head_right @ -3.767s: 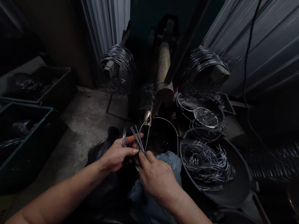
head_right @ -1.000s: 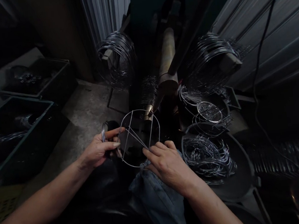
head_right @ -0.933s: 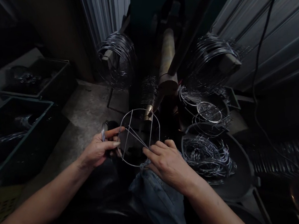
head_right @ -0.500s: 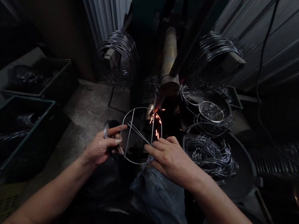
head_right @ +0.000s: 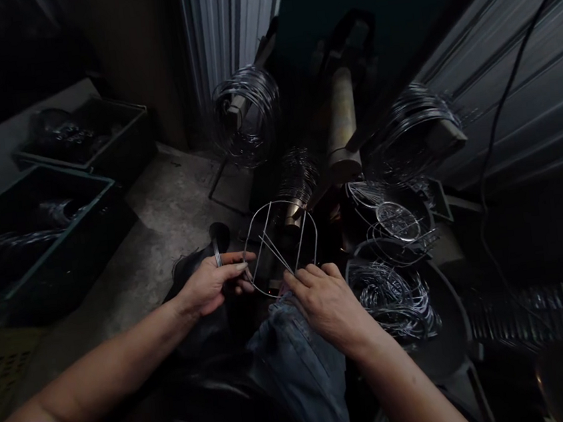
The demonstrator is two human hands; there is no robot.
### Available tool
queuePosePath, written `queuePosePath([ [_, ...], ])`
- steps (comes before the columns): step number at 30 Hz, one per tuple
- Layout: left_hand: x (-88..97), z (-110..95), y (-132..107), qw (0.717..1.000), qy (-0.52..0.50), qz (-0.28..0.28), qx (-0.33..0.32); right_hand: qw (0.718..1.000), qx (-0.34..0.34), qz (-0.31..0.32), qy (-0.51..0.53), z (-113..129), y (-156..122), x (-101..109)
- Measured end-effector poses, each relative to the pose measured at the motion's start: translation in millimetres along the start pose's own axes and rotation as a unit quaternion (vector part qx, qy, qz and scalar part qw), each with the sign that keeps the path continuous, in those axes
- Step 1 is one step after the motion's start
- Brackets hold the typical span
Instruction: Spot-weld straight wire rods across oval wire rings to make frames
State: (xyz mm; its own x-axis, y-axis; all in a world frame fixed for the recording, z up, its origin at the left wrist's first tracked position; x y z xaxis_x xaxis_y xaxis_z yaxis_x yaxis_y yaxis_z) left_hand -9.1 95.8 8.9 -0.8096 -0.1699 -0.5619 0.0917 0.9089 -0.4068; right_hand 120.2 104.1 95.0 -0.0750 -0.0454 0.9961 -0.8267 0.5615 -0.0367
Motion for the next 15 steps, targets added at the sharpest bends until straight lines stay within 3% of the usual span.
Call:
queuePosePath([
  [8, 1.4, -3, 5, 0.999, 0.01, -0.021, -0.034, 1.0, -0.007, 0.008, 0.014, 2, -2, 3],
  [11, 2.3, -5, 5, 0.998, 0.009, -0.039, -0.044, 0.998, 0.003, -0.013, 0.059, 5, -6, 22],
  [15, 3.6, -12, 3, 0.995, 0.041, -0.049, -0.077, 0.993, 0.006, -0.098, 0.061, 16, 7, 56],
])
Point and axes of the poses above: each hand's wrist, its own y-axis towards the middle knuckle, its own x-axis out of the back of the hand, z = x × y, the point moved 9 cm from there along y, towards the middle knuckle, and after that the axes turned 2 degrees about -x, right-handed, at the moved point
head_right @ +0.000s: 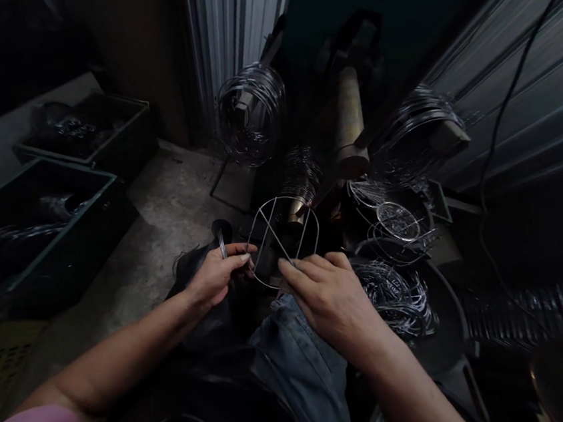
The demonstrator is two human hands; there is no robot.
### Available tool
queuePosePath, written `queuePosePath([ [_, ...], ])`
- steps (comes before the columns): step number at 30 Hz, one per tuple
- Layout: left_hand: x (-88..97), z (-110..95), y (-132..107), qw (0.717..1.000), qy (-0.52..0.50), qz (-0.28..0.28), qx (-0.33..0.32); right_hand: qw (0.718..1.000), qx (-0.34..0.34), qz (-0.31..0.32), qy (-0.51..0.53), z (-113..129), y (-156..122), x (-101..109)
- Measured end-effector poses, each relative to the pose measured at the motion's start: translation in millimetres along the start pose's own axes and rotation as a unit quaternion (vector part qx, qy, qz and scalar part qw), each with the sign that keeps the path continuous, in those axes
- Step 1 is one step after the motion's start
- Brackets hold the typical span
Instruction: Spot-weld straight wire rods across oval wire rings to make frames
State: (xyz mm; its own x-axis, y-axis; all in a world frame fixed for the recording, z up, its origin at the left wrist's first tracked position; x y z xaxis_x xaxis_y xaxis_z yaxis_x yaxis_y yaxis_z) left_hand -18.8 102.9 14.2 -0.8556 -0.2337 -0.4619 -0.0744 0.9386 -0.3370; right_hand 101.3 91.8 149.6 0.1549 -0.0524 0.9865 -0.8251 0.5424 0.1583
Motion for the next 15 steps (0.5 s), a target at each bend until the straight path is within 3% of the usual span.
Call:
queuePosePath([
  [3, -7.1, -9, -7, 0.994, 0.082, 0.055, -0.038, 0.998, 0.027, 0.0, -0.052, 20, 26, -5],
  [7, -18.9, -9, -25, 0.966, 0.195, 0.169, -0.018, 0.994, 0.021, 0.108, -0.027, 30, 36, -38],
  [12, -9.0, 10, -29, 0.968, 0.164, 0.176, 0.074, 0.964, -0.071, 0.191, 0.173, 17, -13, -74],
  [15, -19.9, 38, -36, 0.941, 0.181, 0.253, 0.136, 0.93, -0.11, 0.22, 0.273, 20, -46, -102],
])
Point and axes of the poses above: each hand's wrist, its own y-axis towards the middle knuckle, its own x-axis out of the back of the hand, z = x × y, the point moved 9 cm from there along y, towards the middle knuckle, and after that the axes turned 2 degrees about -x, right-handed, at the moved point
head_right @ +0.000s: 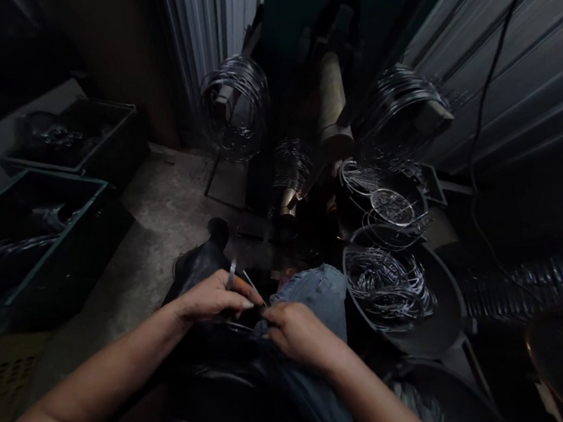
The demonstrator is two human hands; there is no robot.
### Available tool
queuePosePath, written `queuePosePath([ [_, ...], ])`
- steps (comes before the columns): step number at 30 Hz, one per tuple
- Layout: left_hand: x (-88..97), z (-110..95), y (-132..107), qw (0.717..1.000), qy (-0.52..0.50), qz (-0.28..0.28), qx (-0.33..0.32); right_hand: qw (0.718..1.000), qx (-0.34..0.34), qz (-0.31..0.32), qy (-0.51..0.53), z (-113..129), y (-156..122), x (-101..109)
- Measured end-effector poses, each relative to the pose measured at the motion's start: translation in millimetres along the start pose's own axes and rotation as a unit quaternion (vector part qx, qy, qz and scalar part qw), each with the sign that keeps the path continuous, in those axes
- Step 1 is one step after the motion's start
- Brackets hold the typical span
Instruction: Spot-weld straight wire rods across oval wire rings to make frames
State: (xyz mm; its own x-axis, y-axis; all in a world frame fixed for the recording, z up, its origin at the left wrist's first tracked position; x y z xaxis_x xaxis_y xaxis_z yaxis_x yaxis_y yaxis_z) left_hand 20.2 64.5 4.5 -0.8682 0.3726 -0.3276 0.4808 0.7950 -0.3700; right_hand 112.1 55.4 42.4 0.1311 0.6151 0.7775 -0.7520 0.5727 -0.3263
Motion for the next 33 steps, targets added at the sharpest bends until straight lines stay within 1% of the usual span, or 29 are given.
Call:
queuePosePath([
  [2, -17.7, 18, 4, 0.997, 0.0, 0.07, 0.045, 0.998, -0.013, 0.014, 0.054, -6, -5, -21],
  [3, -24.0, 25, 5, 0.994, -0.009, 0.091, 0.063, 0.996, -0.01, 0.02, 0.082, -5, -6, -30],
  [4, -27.7, 31, 7, 0.992, -0.022, 0.099, 0.075, 0.993, -0.001, 0.023, 0.112, -3, -6, -37],
  [5, -28.4, 35, 9, 0.992, -0.038, 0.095, 0.079, 0.99, 0.01, 0.021, 0.139, -1, -7, -41],
  [6, -26.1, 37, 12, 0.992, -0.055, 0.079, 0.075, 0.986, 0.019, 0.016, 0.162, 2, -8, -42],
  [8, -11.6, 36, 17, 0.994, -0.096, 0.012, 0.05, 0.98, 0.028, -0.002, 0.196, 3, -12, -39],
  [10, 12.2, 30, 19, 0.985, -0.153, -0.084, 0.011, 0.97, 0.028, -0.024, 0.239, 0, -19, -27],
  [12, 34.3, 23, 17, 0.965, -0.205, -0.16, -0.026, 0.948, -0.001, -0.065, 0.312, -12, -26, -9],
  [13, 41.5, 19, 16, 0.958, -0.221, -0.18, -0.038, 0.926, -0.028, -0.096, 0.363, -22, -29, 0],
  [14, 45.1, 15, 15, 0.955, -0.227, -0.185, -0.044, 0.895, -0.063, -0.13, 0.421, -35, -31, 8],
  [15, 45.7, 12, 15, 0.956, -0.229, -0.18, -0.044, 0.855, -0.1, -0.169, 0.48, -49, -33, 15],
  [17, 41.1, 6, 15, 0.961, -0.224, -0.156, -0.04, 0.764, -0.162, -0.243, 0.576, -76, -34, 20],
  [18, 38.1, 4, 16, 0.963, -0.22, -0.147, -0.04, 0.724, -0.183, -0.27, 0.607, -86, -32, 21],
  [19, 35.7, 1, 16, 0.965, -0.215, -0.143, -0.042, 0.693, -0.197, -0.291, 0.629, -95, -30, 21],
  [20, 34.3, 0, 16, 0.966, -0.209, -0.145, -0.045, 0.671, -0.204, -0.304, 0.645, -102, -26, 21],
  [22, 34.6, -4, 17, 0.965, -0.196, -0.164, -0.052, 0.643, -0.206, -0.313, 0.668, -110, -19, 21],
  [24, 37.1, -7, 17, 0.964, -0.176, -0.189, -0.058, 0.633, -0.202, -0.314, 0.678, -113, -14, 23],
  [26, 39.6, -13, 16, 0.964, -0.146, -0.211, -0.065, 0.643, -0.201, -0.326, 0.664, -114, -12, 27],
  [28, 40.8, -19, 15, 0.965, -0.117, -0.224, -0.069, 0.666, -0.201, -0.357, 0.624, -116, -12, 35],
  [31, 42.3, -26, 14, 0.965, -0.095, -0.235, -0.072, 0.709, -0.203, -0.409, 0.538, -119, -11, 48],
  [33, 43.2, -29, 15, 0.965, -0.093, -0.234, -0.072, 0.725, -0.2, -0.426, 0.502, -119, -8, 55],
])
Point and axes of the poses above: each hand's wrist, its own y-axis towards the middle knuckle, its own x-axis out of the back of the hand, z = x × y, the point moved 9 cm from there along y, towards the middle knuckle, and after that the axes turned 2 degrees about -x, right-handed, at the moved point
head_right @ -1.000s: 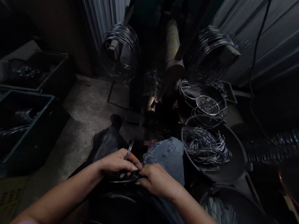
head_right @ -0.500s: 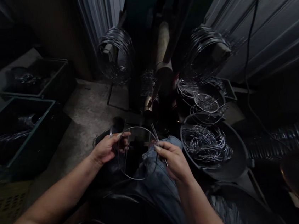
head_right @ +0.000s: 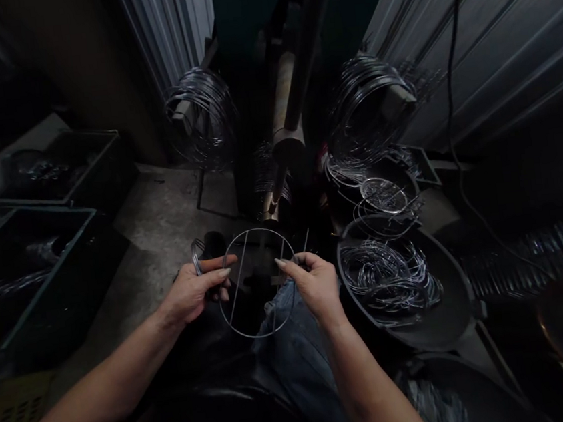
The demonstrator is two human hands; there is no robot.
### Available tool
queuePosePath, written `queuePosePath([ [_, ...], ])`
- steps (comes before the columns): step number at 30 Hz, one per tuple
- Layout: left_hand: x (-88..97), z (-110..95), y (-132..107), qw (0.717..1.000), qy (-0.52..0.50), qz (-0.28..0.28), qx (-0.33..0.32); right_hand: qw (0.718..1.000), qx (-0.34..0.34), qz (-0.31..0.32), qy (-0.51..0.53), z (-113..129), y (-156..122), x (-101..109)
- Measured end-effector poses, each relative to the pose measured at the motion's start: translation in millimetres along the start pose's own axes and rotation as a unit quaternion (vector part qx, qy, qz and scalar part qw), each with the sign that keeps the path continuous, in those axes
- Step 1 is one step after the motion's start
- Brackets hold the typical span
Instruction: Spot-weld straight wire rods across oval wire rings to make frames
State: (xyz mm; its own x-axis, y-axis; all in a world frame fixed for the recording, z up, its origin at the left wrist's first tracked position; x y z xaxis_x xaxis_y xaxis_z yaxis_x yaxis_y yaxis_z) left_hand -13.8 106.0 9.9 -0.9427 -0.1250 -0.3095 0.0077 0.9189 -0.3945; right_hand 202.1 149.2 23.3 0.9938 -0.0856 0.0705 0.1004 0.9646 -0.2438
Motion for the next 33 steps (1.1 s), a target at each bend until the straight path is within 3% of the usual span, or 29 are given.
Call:
queuePosePath([
  [12, -1.1, -28, 24, 0.999, -0.038, -0.009, -0.02, 0.999, 0.009, -0.007, 0.038, 44, 33, -17],
  [25, -6.9, -37, 28, 0.998, -0.064, -0.01, -0.012, 0.998, -0.006, -0.006, 0.058, 50, 48, -21],
  [33, -9.2, -45, 29, 0.999, -0.027, -0.02, -0.024, 0.995, -0.033, 0.036, 0.084, 37, 39, -17],
])
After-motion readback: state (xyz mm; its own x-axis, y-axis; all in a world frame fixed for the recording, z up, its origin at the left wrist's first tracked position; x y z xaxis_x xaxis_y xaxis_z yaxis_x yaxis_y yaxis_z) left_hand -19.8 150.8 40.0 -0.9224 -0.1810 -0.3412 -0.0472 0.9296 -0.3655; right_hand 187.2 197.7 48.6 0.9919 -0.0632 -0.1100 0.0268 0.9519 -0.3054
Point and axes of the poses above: each hand's wrist, its own y-axis towards the middle knuckle, its own x-axis out of the back of the hand, z = x × y, the point moved 9 cm from there along y, towards the middle knuckle, and after that the axes turned 2 degrees about -x, right-handed, at the moved point
